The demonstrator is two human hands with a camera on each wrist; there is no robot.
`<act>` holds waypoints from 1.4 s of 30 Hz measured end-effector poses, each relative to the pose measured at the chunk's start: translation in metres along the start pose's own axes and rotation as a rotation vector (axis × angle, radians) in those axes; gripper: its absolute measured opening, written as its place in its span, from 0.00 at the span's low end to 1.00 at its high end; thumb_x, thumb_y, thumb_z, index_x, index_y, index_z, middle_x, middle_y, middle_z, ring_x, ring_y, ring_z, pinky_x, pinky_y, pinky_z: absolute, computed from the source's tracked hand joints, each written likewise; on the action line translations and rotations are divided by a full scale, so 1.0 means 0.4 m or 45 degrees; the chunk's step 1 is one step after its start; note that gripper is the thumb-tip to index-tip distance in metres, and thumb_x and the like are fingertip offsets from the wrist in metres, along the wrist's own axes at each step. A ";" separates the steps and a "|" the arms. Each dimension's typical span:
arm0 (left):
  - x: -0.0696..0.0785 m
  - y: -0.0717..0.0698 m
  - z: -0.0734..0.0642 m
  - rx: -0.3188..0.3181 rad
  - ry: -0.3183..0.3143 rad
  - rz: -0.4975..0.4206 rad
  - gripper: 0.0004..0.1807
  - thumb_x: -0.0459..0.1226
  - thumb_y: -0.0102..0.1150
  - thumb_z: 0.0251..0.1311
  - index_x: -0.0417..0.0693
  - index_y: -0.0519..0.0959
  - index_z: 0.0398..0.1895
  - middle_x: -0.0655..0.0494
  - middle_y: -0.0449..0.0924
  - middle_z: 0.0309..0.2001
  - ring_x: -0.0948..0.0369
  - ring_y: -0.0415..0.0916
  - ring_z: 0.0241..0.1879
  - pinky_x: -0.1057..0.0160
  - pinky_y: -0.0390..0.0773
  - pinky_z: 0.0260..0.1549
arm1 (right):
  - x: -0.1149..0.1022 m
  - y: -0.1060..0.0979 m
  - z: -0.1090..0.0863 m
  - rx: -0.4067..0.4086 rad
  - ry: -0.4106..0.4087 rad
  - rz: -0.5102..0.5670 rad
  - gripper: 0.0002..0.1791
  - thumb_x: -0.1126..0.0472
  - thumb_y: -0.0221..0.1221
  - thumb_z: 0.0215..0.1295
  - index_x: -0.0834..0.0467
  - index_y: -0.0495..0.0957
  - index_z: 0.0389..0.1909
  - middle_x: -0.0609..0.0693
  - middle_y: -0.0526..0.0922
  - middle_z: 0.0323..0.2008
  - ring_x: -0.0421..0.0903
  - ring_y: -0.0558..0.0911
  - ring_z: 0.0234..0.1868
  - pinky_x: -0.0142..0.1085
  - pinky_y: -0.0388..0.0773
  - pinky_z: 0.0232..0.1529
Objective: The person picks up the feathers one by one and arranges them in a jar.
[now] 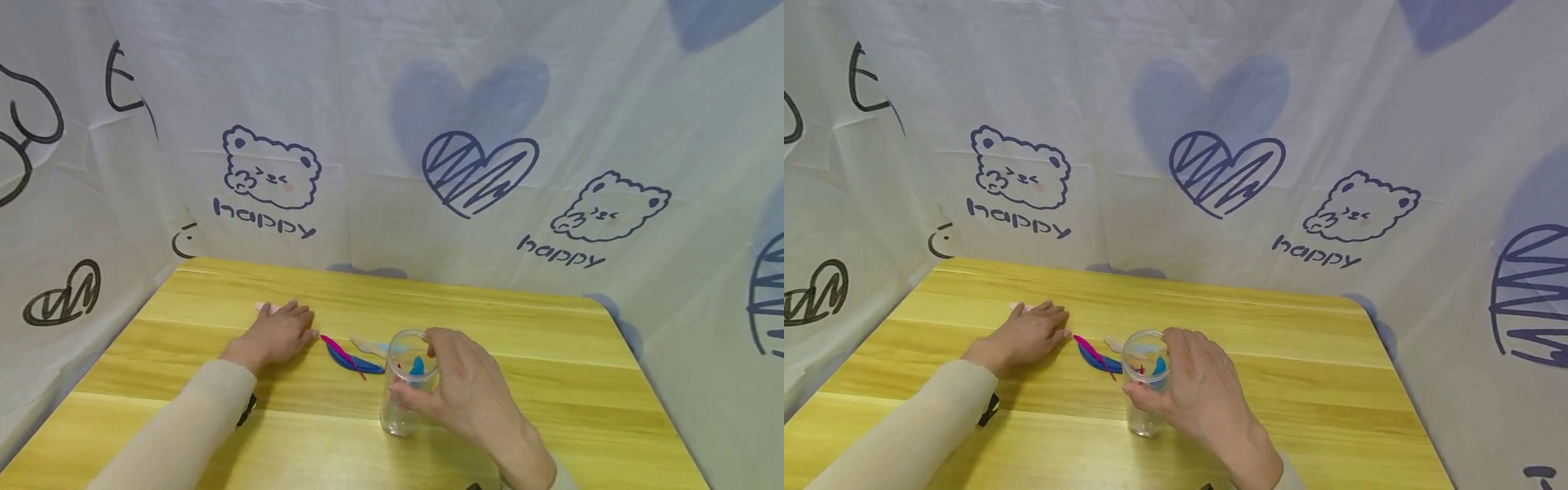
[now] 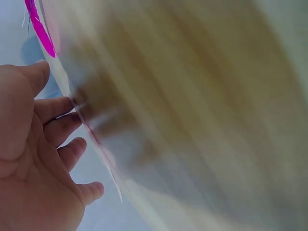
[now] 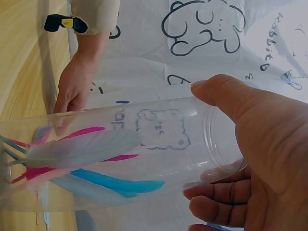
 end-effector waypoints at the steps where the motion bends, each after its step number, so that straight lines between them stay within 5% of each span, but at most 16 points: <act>1: 0.001 -0.001 -0.005 -0.003 -0.001 -0.007 0.30 0.51 0.46 0.82 0.41 0.72 0.74 0.41 0.69 0.76 0.37 0.56 0.80 0.23 0.48 0.72 | -0.001 0.000 0.000 -0.001 -0.001 0.002 0.39 0.30 0.73 0.54 0.58 0.75 0.49 0.48 0.81 0.35 0.42 0.78 0.32 0.33 0.78 0.31; 13: -0.029 -0.023 -0.092 0.064 0.052 -0.051 0.19 0.48 0.52 0.80 0.46 0.82 0.59 0.46 0.82 0.66 0.38 0.63 0.77 0.23 0.53 0.70 | -0.006 0.001 0.003 -0.008 -0.023 -0.005 0.41 0.29 0.73 0.55 0.60 0.75 0.50 0.50 0.82 0.35 0.42 0.77 0.31 0.33 0.77 0.31; 18: -0.059 -0.035 -0.109 0.097 0.048 -0.116 0.20 0.45 0.52 0.80 0.43 0.82 0.62 0.43 0.81 0.66 0.37 0.67 0.74 0.27 0.59 0.71 | -0.009 -0.002 0.005 0.005 -0.044 -0.020 0.41 0.32 0.75 0.52 0.61 0.75 0.51 0.50 0.82 0.35 0.42 0.78 0.31 0.34 0.78 0.31; 24: -0.086 -0.074 -0.092 0.226 -0.004 -0.094 0.17 0.39 0.57 0.76 0.40 0.83 0.59 0.43 0.86 0.58 0.39 0.78 0.61 0.35 0.74 0.62 | -0.012 -0.004 0.005 0.014 -0.054 -0.016 0.41 0.32 0.76 0.51 0.61 0.75 0.50 0.51 0.83 0.34 0.43 0.79 0.32 0.35 0.78 0.31; 29: -0.079 -0.088 -0.061 0.294 0.006 0.048 0.13 0.33 0.57 0.73 0.43 0.84 0.56 0.45 0.86 0.56 0.41 0.77 0.58 0.32 0.74 0.57 | -0.013 -0.002 0.003 -0.001 -0.049 -0.016 0.42 0.34 0.78 0.48 0.61 0.75 0.50 0.50 0.82 0.34 0.42 0.78 0.31 0.33 0.77 0.30; 35: -0.069 -0.068 -0.011 0.244 0.054 0.182 0.11 0.31 0.56 0.75 0.47 0.86 0.51 0.48 0.87 0.55 0.42 0.75 0.59 0.32 0.72 0.58 | -0.010 -0.001 0.001 -0.012 -0.032 -0.010 0.41 0.32 0.76 0.51 0.60 0.75 0.51 0.49 0.82 0.35 0.42 0.77 0.32 0.33 0.77 0.31; 42: -0.074 -0.053 0.011 0.176 0.006 0.215 0.04 0.36 0.61 0.74 0.51 0.85 0.44 0.49 0.87 0.50 0.44 0.75 0.54 0.33 0.72 0.57 | -0.008 -0.002 0.000 -0.003 -0.031 -0.011 0.41 0.32 0.76 0.51 0.60 0.75 0.50 0.49 0.82 0.35 0.42 0.79 0.33 0.35 0.79 0.33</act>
Point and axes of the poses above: each hand's wrist, its own z-axis towards the middle knuckle, its own y-axis out of the palm, x = y × z, the point moved 7 cm from there along z, towards the middle knuckle
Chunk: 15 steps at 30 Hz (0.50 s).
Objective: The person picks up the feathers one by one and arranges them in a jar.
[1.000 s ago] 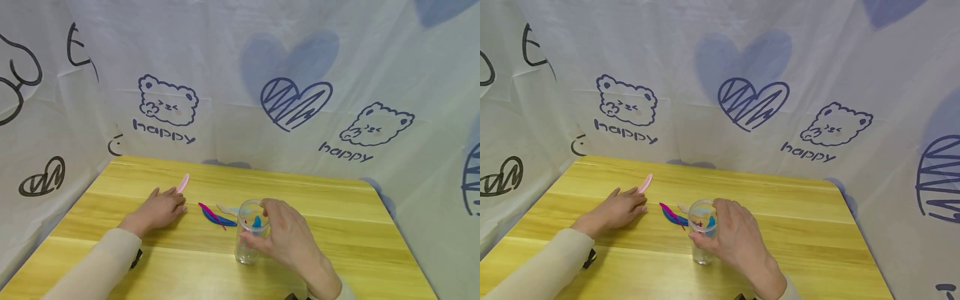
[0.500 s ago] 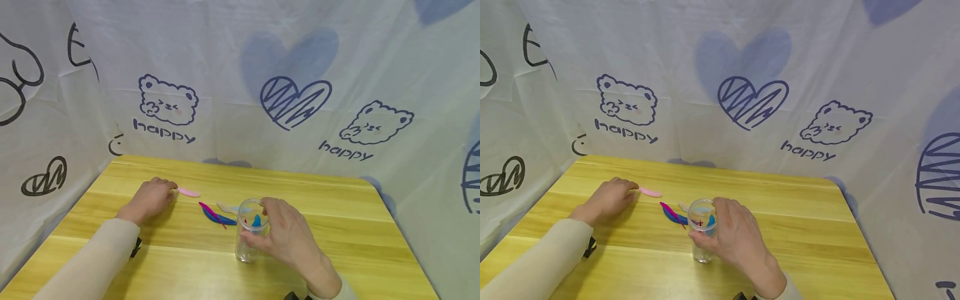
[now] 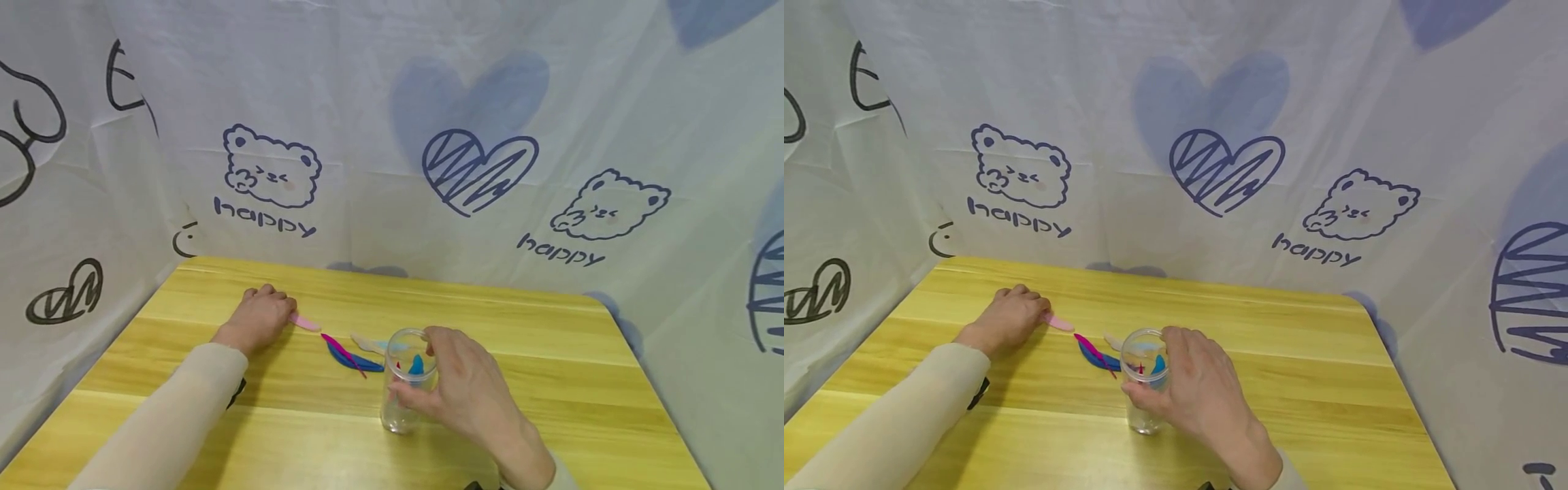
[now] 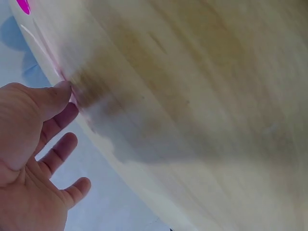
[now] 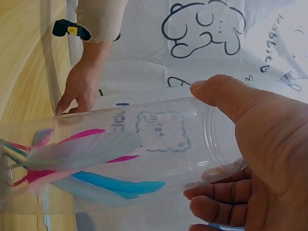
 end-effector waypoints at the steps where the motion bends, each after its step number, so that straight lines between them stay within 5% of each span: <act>1: -0.001 0.000 -0.001 -0.006 -0.007 0.006 0.03 0.36 0.62 0.74 0.50 0.85 0.44 0.49 0.86 0.49 0.44 0.75 0.53 0.33 0.72 0.57 | 0.000 0.000 0.000 0.001 0.001 -0.001 0.41 0.32 0.76 0.51 0.60 0.75 0.51 0.49 0.83 0.35 0.42 0.79 0.33 0.35 0.79 0.33; 11: 0.010 -0.005 -0.009 -0.079 -0.020 0.016 0.12 0.28 0.53 0.75 0.41 0.80 0.56 0.43 0.86 0.55 0.44 0.75 0.52 0.33 0.73 0.56 | -0.004 0.004 -0.002 -0.003 -0.004 -0.001 0.40 0.30 0.72 0.55 0.59 0.75 0.51 0.49 0.83 0.35 0.43 0.81 0.34 0.36 0.80 0.34; 15: 0.020 -0.008 -0.004 -0.124 -0.037 0.020 0.09 0.30 0.56 0.75 0.42 0.80 0.53 0.44 0.87 0.51 0.46 0.75 0.50 0.37 0.73 0.54 | -0.004 0.002 -0.001 -0.006 -0.004 -0.004 0.41 0.30 0.74 0.54 0.60 0.75 0.51 0.49 0.83 0.35 0.43 0.81 0.34 0.36 0.80 0.34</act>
Point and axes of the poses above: each hand's wrist, its own z-axis towards the middle knuckle, its own y-axis out of the palm, x = y × z, the point moved 7 cm from there along z, towards the middle knuckle
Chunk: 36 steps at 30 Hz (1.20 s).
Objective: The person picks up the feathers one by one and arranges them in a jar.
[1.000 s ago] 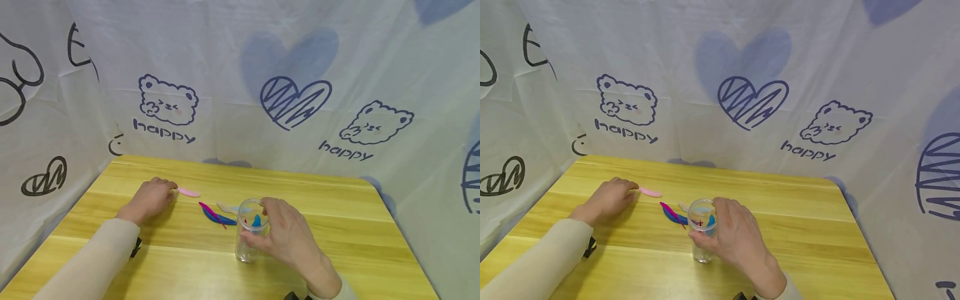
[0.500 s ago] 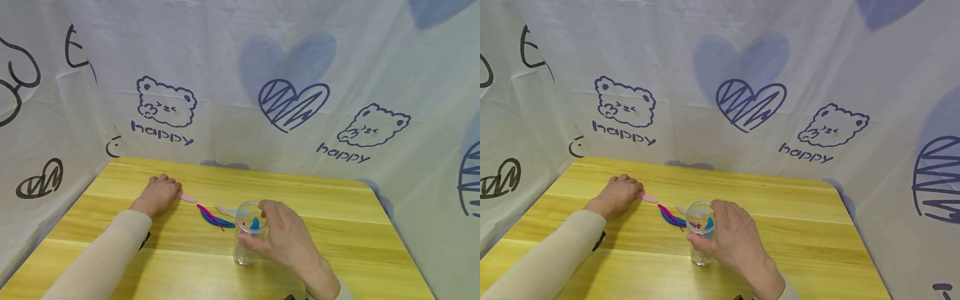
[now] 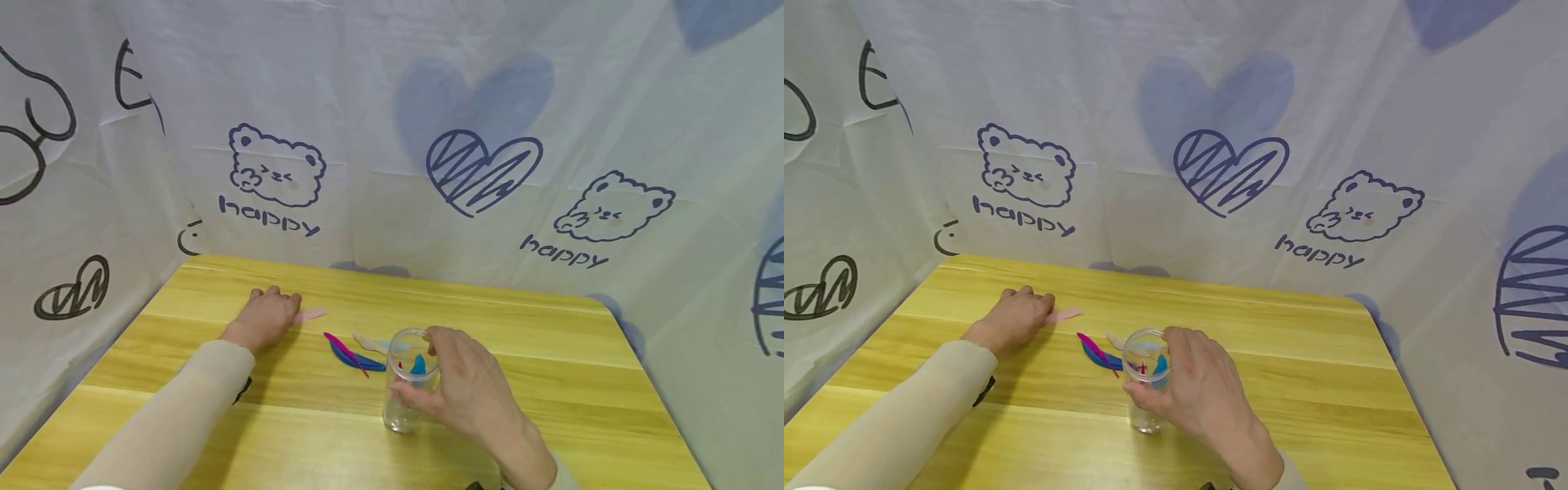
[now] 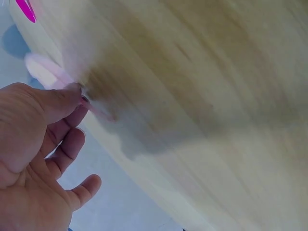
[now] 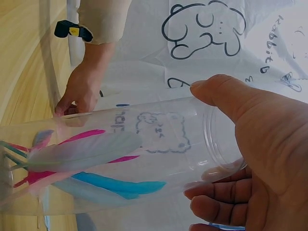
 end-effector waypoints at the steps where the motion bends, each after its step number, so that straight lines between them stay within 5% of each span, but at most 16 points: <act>1: 0.002 -0.001 0.001 -0.009 -0.002 0.007 0.07 0.31 0.58 0.74 0.43 0.80 0.51 0.45 0.88 0.49 0.46 0.75 0.49 0.38 0.72 0.53 | 0.000 0.000 0.000 -0.003 0.003 0.000 0.41 0.31 0.74 0.53 0.60 0.75 0.51 0.49 0.83 0.35 0.43 0.81 0.34 0.36 0.80 0.34; 6: 0.007 -0.004 0.006 -0.008 0.009 0.088 0.04 0.30 0.64 0.69 0.47 0.83 0.43 0.49 0.87 0.42 0.48 0.75 0.46 0.39 0.72 0.53 | 0.000 0.000 0.000 -0.016 0.015 -0.007 0.42 0.33 0.78 0.49 0.60 0.75 0.51 0.49 0.83 0.36 0.43 0.80 0.34 0.36 0.80 0.34; 11: 0.008 -0.012 0.010 0.094 -0.007 0.141 0.07 0.29 0.63 0.69 0.45 0.82 0.47 0.48 0.87 0.45 0.46 0.75 0.47 0.37 0.72 0.55 | 0.001 0.001 0.000 -0.025 0.023 -0.015 0.42 0.33 0.77 0.50 0.60 0.75 0.52 0.49 0.83 0.36 0.43 0.80 0.34 0.35 0.80 0.34; 20: 0.038 -0.088 0.008 0.451 0.018 -0.042 0.11 0.42 0.56 0.79 0.43 0.73 0.41 0.48 0.75 0.37 0.45 0.69 0.45 0.37 0.69 0.55 | 0.000 0.001 -0.001 -0.011 0.012 -0.007 0.41 0.31 0.75 0.52 0.59 0.75 0.51 0.49 0.83 0.36 0.43 0.80 0.34 0.36 0.80 0.34; 36: 0.132 -0.222 -0.016 0.674 0.151 -0.164 0.13 0.43 0.57 0.78 0.47 0.70 0.36 0.53 0.66 0.33 0.50 0.60 0.40 0.48 0.60 0.48 | 0.002 0.001 -0.001 -0.007 0.019 0.004 0.40 0.29 0.72 0.55 0.59 0.75 0.51 0.49 0.83 0.36 0.42 0.80 0.33 0.35 0.80 0.33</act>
Point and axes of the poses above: each hand's wrist, its own z-axis towards the middle knuckle, its own y-axis out of the palm, x = y × z, the point moved 7 cm from there along z, towards the middle knuckle
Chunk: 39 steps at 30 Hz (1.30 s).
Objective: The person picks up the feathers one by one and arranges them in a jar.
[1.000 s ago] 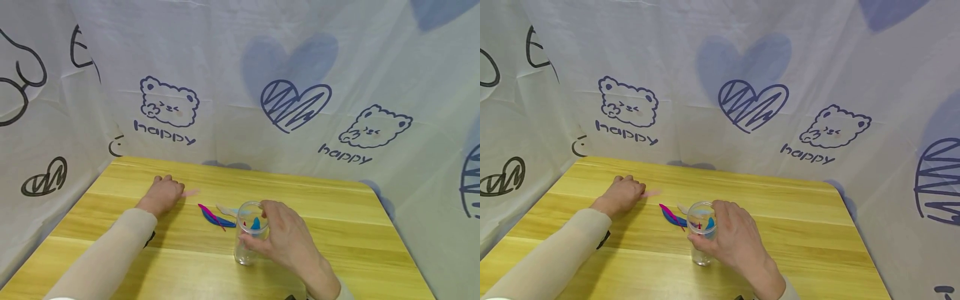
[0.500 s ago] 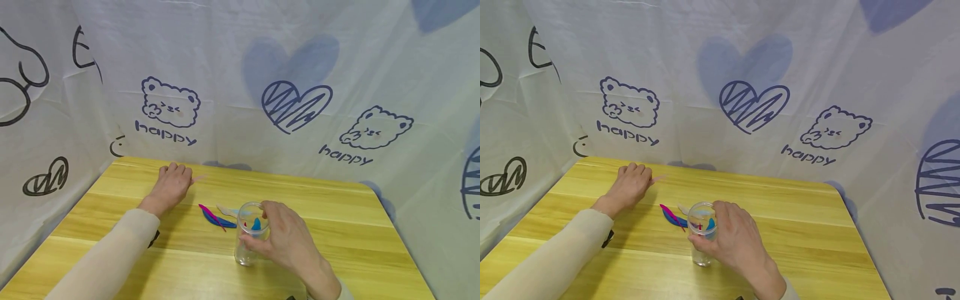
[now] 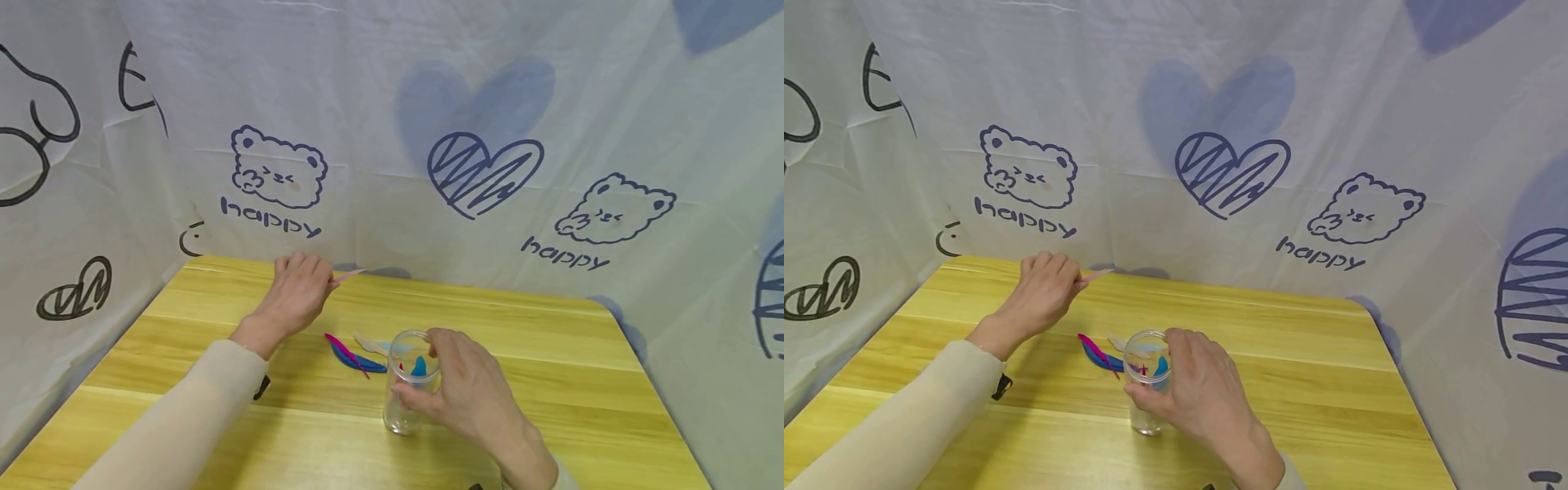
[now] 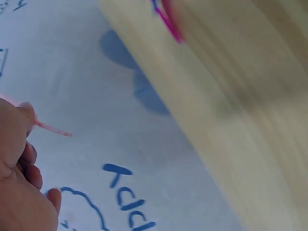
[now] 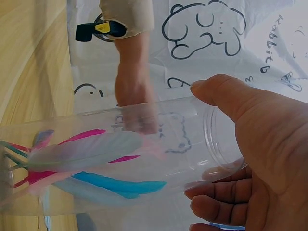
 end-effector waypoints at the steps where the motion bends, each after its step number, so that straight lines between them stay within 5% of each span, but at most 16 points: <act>1: 0.009 -0.009 0.003 0.011 0.010 -0.003 0.13 0.43 0.57 0.78 0.47 0.70 0.36 0.53 0.66 0.33 0.50 0.60 0.40 0.48 0.59 0.47 | 0.000 0.000 0.000 0.001 0.000 0.001 0.40 0.29 0.72 0.55 0.59 0.75 0.51 0.49 0.83 0.35 0.42 0.80 0.33 0.35 0.79 0.33; 24: 0.202 -0.187 0.023 0.378 0.301 -0.099 0.13 0.42 0.62 0.73 0.45 0.71 0.37 0.54 0.64 0.31 0.50 0.57 0.37 0.49 0.53 0.41 | 0.002 -0.002 0.003 0.041 -0.030 0.017 0.40 0.30 0.72 0.56 0.60 0.76 0.50 0.50 0.83 0.35 0.43 0.80 0.33 0.36 0.80 0.33; 30: 0.277 -0.241 0.024 0.522 0.436 -0.158 0.14 0.40 0.66 0.69 0.43 0.71 0.37 0.52 0.67 0.31 0.50 0.59 0.36 0.48 0.54 0.38 | 0.006 0.000 0.003 0.052 -0.035 0.018 0.40 0.30 0.72 0.56 0.60 0.76 0.50 0.50 0.83 0.35 0.43 0.80 0.33 0.36 0.80 0.32; 39: 0.378 -0.279 0.012 0.520 0.576 -0.309 0.13 0.41 0.65 0.70 0.46 0.71 0.37 0.55 0.69 0.32 0.53 0.60 0.36 0.50 0.56 0.39 | 0.011 0.006 0.006 0.023 -0.005 0.019 0.40 0.31 0.74 0.54 0.60 0.76 0.50 0.50 0.83 0.35 0.43 0.80 0.33 0.35 0.79 0.32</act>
Point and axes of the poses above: each hand's wrist, its own z-axis towards the middle knuckle, its own y-axis out of the palm, x = y × z, the point moved 7 cm from there along z, towards the middle knuckle
